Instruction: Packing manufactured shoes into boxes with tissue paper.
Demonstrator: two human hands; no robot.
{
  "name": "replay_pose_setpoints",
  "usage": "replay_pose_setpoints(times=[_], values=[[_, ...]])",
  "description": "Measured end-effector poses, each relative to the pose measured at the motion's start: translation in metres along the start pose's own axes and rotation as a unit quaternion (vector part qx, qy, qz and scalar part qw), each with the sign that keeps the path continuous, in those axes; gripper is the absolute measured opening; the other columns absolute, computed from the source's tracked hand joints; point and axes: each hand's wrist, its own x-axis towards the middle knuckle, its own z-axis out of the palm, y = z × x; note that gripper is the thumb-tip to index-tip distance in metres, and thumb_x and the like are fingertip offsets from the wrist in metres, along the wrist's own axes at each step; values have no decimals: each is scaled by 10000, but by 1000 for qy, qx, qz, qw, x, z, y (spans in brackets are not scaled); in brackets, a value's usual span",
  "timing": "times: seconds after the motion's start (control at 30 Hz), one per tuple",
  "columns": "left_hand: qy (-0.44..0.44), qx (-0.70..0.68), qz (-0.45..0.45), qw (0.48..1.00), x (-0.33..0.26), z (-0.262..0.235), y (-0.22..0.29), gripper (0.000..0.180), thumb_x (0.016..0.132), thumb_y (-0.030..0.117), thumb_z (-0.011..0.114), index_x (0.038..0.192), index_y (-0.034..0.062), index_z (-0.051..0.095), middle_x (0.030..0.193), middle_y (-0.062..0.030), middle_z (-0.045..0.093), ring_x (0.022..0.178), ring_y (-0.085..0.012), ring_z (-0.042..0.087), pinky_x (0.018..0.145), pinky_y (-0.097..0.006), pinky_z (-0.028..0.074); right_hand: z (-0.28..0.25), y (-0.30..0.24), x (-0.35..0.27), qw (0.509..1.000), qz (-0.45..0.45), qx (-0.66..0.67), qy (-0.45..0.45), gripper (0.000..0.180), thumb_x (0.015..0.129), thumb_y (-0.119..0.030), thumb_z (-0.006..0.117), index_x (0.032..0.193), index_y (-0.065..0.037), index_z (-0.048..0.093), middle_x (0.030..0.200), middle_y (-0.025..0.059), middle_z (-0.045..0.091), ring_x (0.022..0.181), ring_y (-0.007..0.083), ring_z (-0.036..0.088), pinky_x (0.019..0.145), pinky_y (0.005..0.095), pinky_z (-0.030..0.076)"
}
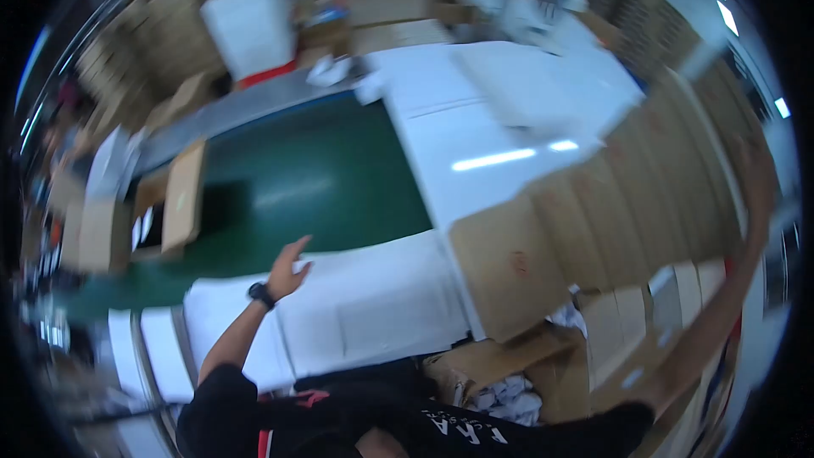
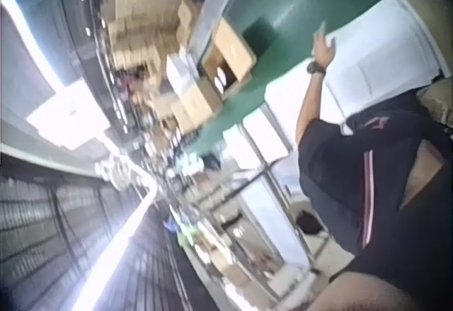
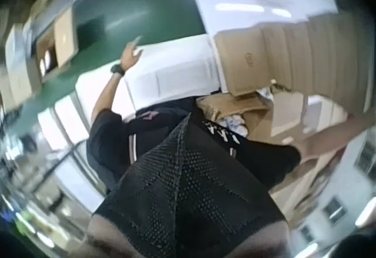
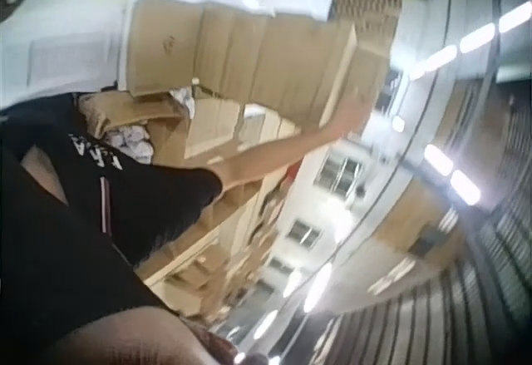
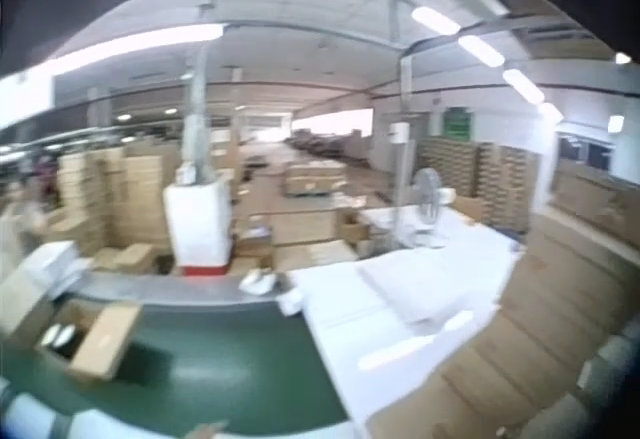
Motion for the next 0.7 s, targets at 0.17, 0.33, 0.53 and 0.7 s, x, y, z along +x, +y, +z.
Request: replay_pose_setpoints(times=[0.17,0.33,0.53,0.7], values=[[-115,-145,-106,977,-112,49,-4,445,940,176,662,1369,96,574,1156,-177,674,959,-301,678,845,-380,560,49,-243,-102,968,-139,197,-73,468,986,-222,615,1432,-102,540,1078,94,653,986,181,611,898,331,480],[-343,-153,-241,895,-232,45,-10,444,987,428,591,1221,62,684,1064,-188,719,892,-292,700,836,-375,542,204,-492,-240,811,-155,412,-386,483,874,-221,765,1315,-82,627,1078,112,700,997,218,652,901,356,528],[-141,-300,-378,864,-317,3,-51,524,994,508,553,898,28,739,662,-46,628,648,-123,554,636,-318,454,269,-822,-368,460,-123,649,-594,666,899,-266,754,1439,-16,454,1311,172,597,1147,245,625,908,366,543],[35,-330,-377,865,-347,-3,-84,493,1002,462,566,871,17,733,697,-48,661,641,-119,574,638,-314,472,283,-1012,-372,469,195,651,-565,944,886,-254,744,1581,-105,124,1464,220,408,1234,394,553,921,449,557]])
